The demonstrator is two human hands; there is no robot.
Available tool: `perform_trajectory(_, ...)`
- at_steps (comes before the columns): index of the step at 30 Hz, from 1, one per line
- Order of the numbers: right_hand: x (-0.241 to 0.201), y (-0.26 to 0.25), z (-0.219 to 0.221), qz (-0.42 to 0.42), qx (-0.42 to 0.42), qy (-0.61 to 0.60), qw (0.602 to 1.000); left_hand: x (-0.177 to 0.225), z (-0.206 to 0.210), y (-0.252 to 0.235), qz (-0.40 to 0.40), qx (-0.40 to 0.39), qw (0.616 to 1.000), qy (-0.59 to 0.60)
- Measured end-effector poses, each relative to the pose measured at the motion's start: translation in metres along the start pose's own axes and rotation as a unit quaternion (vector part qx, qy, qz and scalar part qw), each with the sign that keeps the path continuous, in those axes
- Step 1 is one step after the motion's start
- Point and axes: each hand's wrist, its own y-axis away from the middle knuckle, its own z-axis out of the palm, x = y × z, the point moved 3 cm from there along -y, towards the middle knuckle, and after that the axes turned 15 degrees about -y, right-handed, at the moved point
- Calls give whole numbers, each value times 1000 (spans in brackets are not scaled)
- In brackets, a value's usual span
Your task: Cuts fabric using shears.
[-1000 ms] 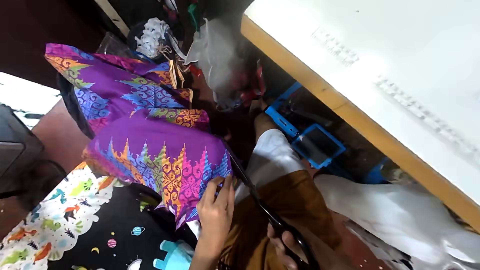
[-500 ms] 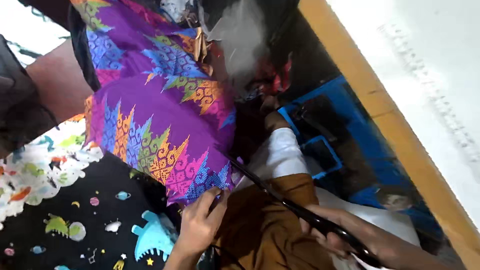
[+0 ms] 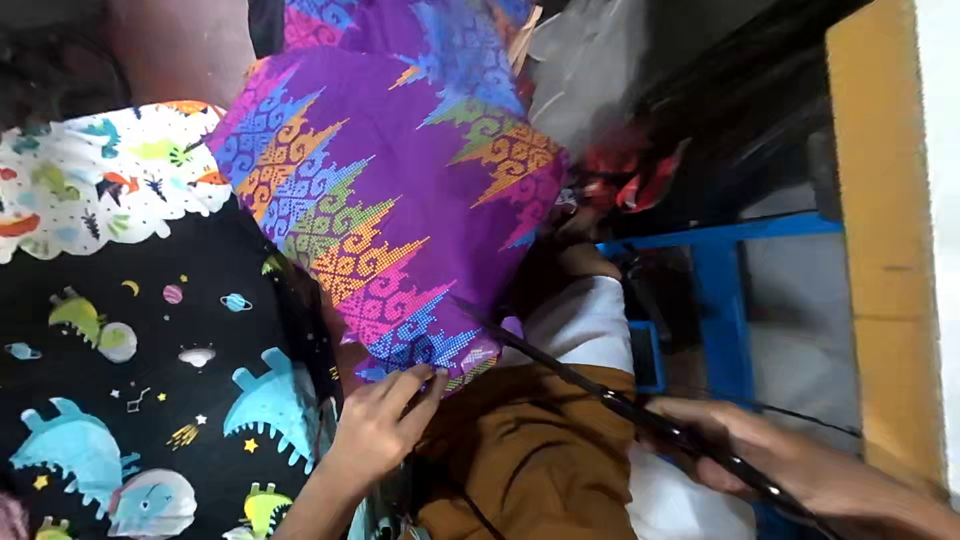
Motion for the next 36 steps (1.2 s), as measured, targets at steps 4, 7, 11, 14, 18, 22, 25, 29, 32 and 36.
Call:
perform_trajectory(4, -35, -5, -31, 11, -44, 85, 995, -2, -4, 9, -4, 2, 1000, 4)
perform_trajectory(7, -72, -10, -45, 61, -54, 150, 985, 0, -4, 15, -9, 1, 1000, 9)
perform_trajectory(11, -104, -18, -55, 78, -91, 220, 968, 3, -2, 20, -16, 6, 1000, 14)
perform_trajectory(14, -116, -21, -56, 88, -97, 248, 960, 4, -2, 21, -21, 8, 1000, 20)
perform_trajectory(18, -119, -19, -58, 65, -102, 273, 955, 6, -2, 22, -20, 18, 999, 21)
perform_trajectory(22, -115, -18, -57, 44, -107, 262, 958, 8, -3, 22, -15, 25, 999, 25)
perform_trajectory(25, -111, -17, -55, 39, -107, 257, 960, 8, -5, 22, -16, 28, 999, 28)
perform_trajectory(29, -103, -10, -54, 46, -87, 253, 962, 10, -5, 23, -20, 30, 999, 33)
perform_trajectory(32, -84, -3, -50, 24, -89, 211, 973, 13, -1, 18, -30, 47, 997, 48)
perform_trajectory(36, -46, 6, -31, 13, -47, 105, 993, 19, 3, 7, -32, 65, 996, 53)
